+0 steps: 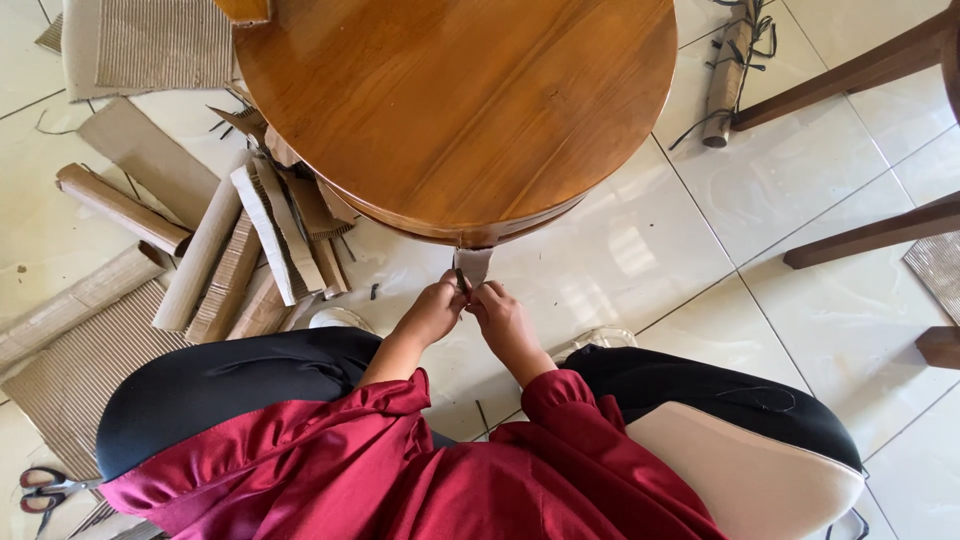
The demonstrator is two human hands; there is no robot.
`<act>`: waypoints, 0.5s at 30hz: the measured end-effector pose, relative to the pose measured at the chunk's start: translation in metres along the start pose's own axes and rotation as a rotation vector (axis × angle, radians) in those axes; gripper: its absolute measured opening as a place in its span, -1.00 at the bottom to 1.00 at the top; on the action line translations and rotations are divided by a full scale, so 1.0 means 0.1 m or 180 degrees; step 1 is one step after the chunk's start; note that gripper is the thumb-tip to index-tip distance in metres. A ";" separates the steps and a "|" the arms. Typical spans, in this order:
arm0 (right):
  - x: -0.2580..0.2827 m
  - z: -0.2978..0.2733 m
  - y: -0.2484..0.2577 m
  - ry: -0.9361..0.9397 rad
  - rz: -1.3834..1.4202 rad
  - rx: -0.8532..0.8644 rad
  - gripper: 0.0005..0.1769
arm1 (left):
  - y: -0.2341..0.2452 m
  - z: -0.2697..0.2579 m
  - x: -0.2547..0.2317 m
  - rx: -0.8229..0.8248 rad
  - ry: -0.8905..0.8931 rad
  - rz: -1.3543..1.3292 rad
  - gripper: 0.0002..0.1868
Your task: Wrapping wooden chair legs and backrest with cardboard and string for protection
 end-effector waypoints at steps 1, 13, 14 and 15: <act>-0.03 -0.01 -0.05 0.0049 -0.0207 -0.0023 -0.80 | 0.00 -0.01 0.01 0.0025 0.0108 -0.0154 -0.80; 0.02 -0.06 -0.11 0.0393 -0.0748 -0.0501 -0.93 | 0.00 0.00 0.23 -0.0804 -0.0111 -0.0105 -0.77; 0.01 -0.07 -0.12 0.0391 -0.0748 -0.0498 -0.93 | -0.01 0.05 0.29 -0.0802 -0.0109 -0.0108 -0.77; 0.00 -0.07 -0.14 0.0403 -0.0796 -0.0501 -0.91 | -0.02 0.09 0.34 -0.0820 -0.0132 -0.0154 -0.79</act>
Point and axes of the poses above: each hand's wrist, its own z-axis towards the middle knuckle, its own y-axis out of the back of the hand, x = y × z, the point moved 6 cm from there along z, towards the middle knuckle, and after that the axes turned 13 degrees about x, right-handed, at the moved point
